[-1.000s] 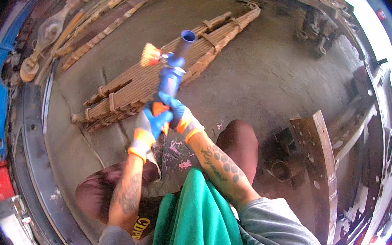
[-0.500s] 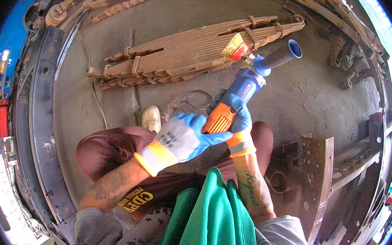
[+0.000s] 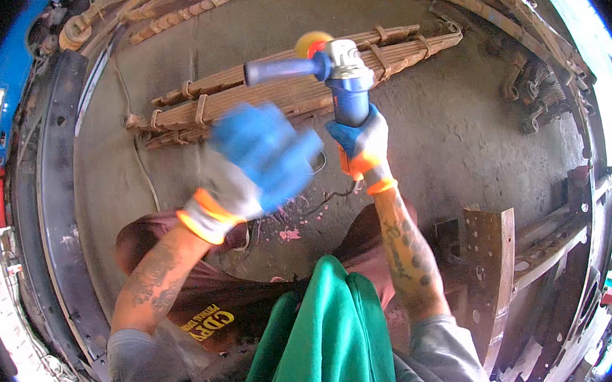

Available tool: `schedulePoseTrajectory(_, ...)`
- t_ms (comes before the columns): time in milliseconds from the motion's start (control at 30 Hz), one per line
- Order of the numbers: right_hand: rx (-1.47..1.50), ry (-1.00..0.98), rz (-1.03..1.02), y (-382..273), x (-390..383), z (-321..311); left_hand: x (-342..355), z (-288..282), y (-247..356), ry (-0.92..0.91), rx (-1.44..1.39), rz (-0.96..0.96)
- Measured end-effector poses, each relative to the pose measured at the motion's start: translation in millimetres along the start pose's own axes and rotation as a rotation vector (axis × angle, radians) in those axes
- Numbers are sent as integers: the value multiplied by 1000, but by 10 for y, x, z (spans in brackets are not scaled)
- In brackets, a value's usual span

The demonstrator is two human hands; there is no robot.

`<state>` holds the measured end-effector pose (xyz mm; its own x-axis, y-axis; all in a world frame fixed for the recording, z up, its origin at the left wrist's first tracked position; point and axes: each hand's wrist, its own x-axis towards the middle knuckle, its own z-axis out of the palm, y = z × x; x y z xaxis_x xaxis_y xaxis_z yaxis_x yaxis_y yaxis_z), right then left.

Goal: The person sits on the floor and uses an angle grinder with a wire brush to clean a bundle of metal rods. They hold the tool with both hands and move it along the rods to remove rust or debris.

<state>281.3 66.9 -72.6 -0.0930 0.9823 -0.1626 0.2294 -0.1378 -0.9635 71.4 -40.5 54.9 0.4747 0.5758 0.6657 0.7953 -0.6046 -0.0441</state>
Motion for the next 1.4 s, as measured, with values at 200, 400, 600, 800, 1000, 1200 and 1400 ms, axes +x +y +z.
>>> schedulePoseTrajectory(200, -713, -20, -53, -14, 323, 474, -198, 419, -1300, -1093, -213, -1059)
schedulePoseTrajectory(400, -926, -111, -97, 34, 753, 715, -974, 1385, -1652, -828, -335, -1208)
schedulePoseTrajectory(600, -960, -201, 45, -58, 1025, 1038, -1070, 1592, -2059, -958, -378, -1231)
schedulePoseTrajectory(800, -1008, -226, 229, -331, 1190, 1301, -995, 1637, -2448, -1076, -400, -1257)
schedulePoseTrajectory(1000, -961, -365, 322, -564, 1072, 1414, -921, 1321, -2510, -1213, -353, -1352)
schedulePoseTrajectory(1200, -904, -383, 325, -583, 1479, 1731, -858, 1331, -2951, -1200, -137, -1324)
schedulePoseTrajectory(1400, -928, -439, 325, -601, 1908, 1480, -553, 1567, -2986, -1205, -252, -1391)
